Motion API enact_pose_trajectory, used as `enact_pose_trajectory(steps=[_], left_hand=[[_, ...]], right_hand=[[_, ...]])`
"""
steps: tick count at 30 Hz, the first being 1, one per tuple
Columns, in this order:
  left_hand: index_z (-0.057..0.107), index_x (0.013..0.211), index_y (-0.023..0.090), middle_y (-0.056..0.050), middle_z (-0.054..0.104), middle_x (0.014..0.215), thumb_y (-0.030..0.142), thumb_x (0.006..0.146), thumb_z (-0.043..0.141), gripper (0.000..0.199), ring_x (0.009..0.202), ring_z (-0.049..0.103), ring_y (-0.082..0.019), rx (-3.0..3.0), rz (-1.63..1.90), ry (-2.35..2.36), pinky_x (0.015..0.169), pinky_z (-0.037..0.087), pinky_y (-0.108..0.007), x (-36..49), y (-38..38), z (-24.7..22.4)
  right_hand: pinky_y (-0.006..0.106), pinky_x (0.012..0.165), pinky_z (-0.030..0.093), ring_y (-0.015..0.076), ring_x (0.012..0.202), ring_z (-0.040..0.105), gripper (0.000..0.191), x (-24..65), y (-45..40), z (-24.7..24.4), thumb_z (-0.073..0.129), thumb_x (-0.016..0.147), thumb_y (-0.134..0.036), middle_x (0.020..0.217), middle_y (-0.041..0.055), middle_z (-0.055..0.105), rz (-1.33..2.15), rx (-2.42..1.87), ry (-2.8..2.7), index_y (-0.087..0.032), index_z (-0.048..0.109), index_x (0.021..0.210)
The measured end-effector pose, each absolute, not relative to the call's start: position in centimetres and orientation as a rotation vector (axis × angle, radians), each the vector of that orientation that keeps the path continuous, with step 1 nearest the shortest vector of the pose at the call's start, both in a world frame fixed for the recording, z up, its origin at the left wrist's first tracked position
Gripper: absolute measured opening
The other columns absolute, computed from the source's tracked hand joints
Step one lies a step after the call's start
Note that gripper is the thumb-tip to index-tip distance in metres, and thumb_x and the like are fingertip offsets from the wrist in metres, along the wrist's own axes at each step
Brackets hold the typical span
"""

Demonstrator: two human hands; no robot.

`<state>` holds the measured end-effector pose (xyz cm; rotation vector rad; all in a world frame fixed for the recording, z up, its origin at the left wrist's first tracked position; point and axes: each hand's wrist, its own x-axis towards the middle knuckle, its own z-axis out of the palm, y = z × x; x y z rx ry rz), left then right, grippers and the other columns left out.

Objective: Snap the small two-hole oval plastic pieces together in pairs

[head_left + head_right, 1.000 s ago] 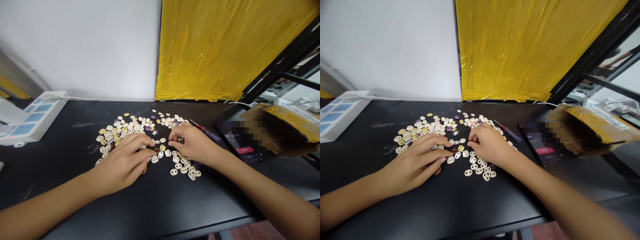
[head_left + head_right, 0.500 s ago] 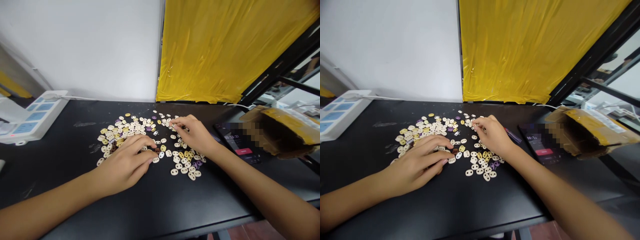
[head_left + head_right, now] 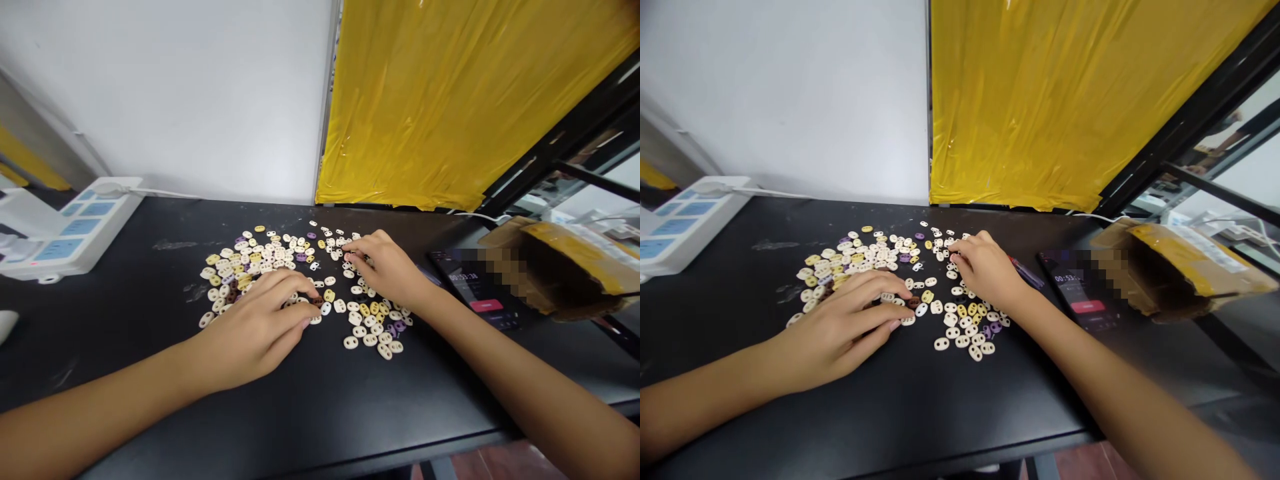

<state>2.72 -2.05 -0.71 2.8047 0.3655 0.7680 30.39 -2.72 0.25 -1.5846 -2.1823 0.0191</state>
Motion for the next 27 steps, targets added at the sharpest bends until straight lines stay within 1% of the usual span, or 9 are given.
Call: enact_pose_trajectory(steps=[4, 10, 16, 24, 26, 27], left_hand=[[0.066, 0.114, 0.02, -0.01, 0.06, 0.124, 0.006, 0.1, 0.048, 0.027, 0.123, 0.051, -0.026, 2.806, 0.765, 0.367, 0.105, 0.044, -0.044, 2.74, -1.93, -0.8], [0.067, 0.113, 0.02, -0.01, 0.062, 0.122, 0.007, 0.1, 0.048, 0.027, 0.12, 0.054, -0.026, 2.8, 0.763, 0.368, 0.103, 0.046, -0.045, 2.96, -1.74, -0.72], [0.068, 0.112, 0.021, -0.01, 0.062, 0.122, 0.007, 0.099, 0.049, 0.027, 0.12, 0.055, -0.026, 2.816, 0.778, 0.392, 0.103, 0.047, -0.044, 2.94, -1.72, -0.81], [0.066, 0.113, 0.02, -0.01, 0.061, 0.122, 0.006, 0.1, 0.049, 0.025, 0.121, 0.054, -0.025, 2.834, 0.784, 0.381, 0.104, 0.044, -0.043, 2.76, -1.69, -0.73], [0.066, 0.114, 0.02, -0.01, 0.062, 0.121, 0.006, 0.099, 0.049, 0.026, 0.119, 0.056, -0.025, 2.828, 0.814, 0.384, 0.104, 0.045, -0.042, 2.75, -1.7, -0.6], [0.066, 0.115, 0.02, -0.01, 0.063, 0.121, 0.007, 0.099, 0.049, 0.027, 0.118, 0.057, -0.025, 2.819, 0.828, 0.389, 0.103, 0.046, -0.042, 2.77, -1.7, -0.53]], right_hand=[[0.039, 0.09, 0.045, 0.0266, 0.097, 0.056, 0.018, 30.36, -2.81, 0.57, 0.055, 0.098, -0.019, 0.096, 0.009, 0.074, 0.047, -1.613, -2.202, -0.018, 0.073, 0.099], [0.036, 0.082, 0.046, 0.0257, 0.093, 0.057, 0.01, 30.4, -3.06, 1.15, 0.058, 0.096, -0.017, 0.086, 0.0066, 0.072, 0.099, -1.646, -2.189, -0.018, 0.068, 0.096], [0.037, 0.081, 0.045, 0.026, 0.093, 0.056, 0.008, 30.43, -3.14, 1.12, 0.057, 0.095, -0.015, 0.087, 0.0071, 0.071, 0.115, -1.641, -2.148, -0.019, 0.063, 0.092], [0.038, 0.084, 0.046, 0.0247, 0.094, 0.057, 0.007, 30.46, -3.14, 0.92, 0.057, 0.096, -0.019, 0.089, 0.0064, 0.071, 0.175, -1.581, -2.0, -0.02, 0.063, 0.091], [0.037, 0.083, 0.047, 0.0223, 0.091, 0.059, 0.009, 30.24, -3.22, 1.07, 0.057, 0.098, -0.023, 0.089, 0.005, 0.071, 0.198, -1.56, -1.948, -0.02, 0.063, 0.092], [0.035, 0.08, 0.048, 0.0205, 0.087, 0.059, 0.011, 30.04, -3.32, 1.21, 0.056, 0.098, -0.026, 0.088, 0.0043, 0.071, 0.23, -1.548, -1.926, -0.02, 0.063, 0.092]])
